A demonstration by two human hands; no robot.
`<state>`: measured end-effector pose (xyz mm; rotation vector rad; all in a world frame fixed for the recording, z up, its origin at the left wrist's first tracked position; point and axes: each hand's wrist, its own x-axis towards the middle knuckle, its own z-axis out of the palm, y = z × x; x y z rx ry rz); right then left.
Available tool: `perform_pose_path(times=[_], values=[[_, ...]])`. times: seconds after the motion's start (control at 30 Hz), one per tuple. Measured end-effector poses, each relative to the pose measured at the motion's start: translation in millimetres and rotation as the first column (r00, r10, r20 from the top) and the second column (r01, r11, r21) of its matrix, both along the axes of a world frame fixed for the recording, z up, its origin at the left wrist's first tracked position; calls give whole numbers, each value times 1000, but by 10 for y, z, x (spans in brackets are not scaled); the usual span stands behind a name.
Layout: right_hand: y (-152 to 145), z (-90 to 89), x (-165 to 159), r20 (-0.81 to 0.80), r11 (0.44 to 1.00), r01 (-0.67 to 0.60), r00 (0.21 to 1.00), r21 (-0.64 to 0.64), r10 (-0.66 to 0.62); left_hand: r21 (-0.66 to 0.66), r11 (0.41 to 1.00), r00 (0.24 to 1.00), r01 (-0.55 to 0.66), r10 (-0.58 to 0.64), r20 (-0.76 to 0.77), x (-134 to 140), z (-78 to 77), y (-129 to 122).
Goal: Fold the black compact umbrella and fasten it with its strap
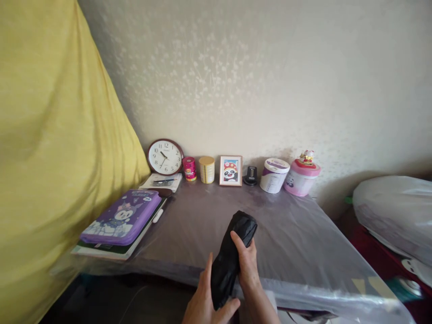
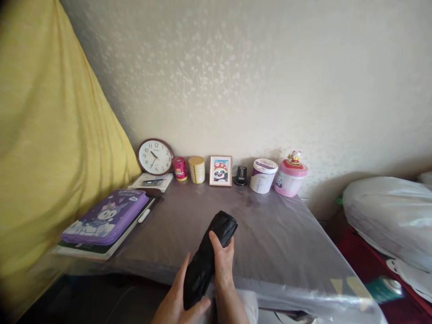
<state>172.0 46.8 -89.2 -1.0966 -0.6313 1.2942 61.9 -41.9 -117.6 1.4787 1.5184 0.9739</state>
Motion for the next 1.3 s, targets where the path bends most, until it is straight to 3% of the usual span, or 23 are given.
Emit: perform_pose_path(times=[0.1, 0.33, 0.47, 0.57, 0.7, 0.83, 1.0, 1.13, 1.3], values=[[50, -29, -14, 21, 1000, 19, 1000, 11, -19, -2, 1000, 988, 6, -6, -151, 16, -92, 51], [153, -143, 186, 192, 988, -155, 970, 17, 149, 1, 1000, 999, 25, -24, -47, -148, -52, 231], [242, -298, 364, 378, 975, -186, 917, 125, 127, -69, 997, 995, -40, 33, -99, -233, 20, 291], [250, -403, 381, 563, 936, -226, 826, 269, 37, -95, 994, 992, -49, 38, -121, -268, 41, 313], [185, -381, 250, 729, 812, -404, 683, 422, -39, -126, 991, 990, -52, 35, -139, -282, 44, 332], [153, -273, 93, 828, 712, -593, 560, 375, 30, -144, 989, 988, -46, 24, -150, -289, 40, 340], [195, -206, -34, 901, 696, -652, 433, 300, 18, -179, 983, 988, -29, 1, -154, -310, 15, 355], [241, -198, -96, 907, 728, -626, 421, 282, 11, -216, 976, 989, -17, -15, -146, -327, -15, 376], [258, -211, -120, 858, 733, -596, 513, 328, 34, -260, 965, 997, -31, 11, -75, -348, -53, 380]])
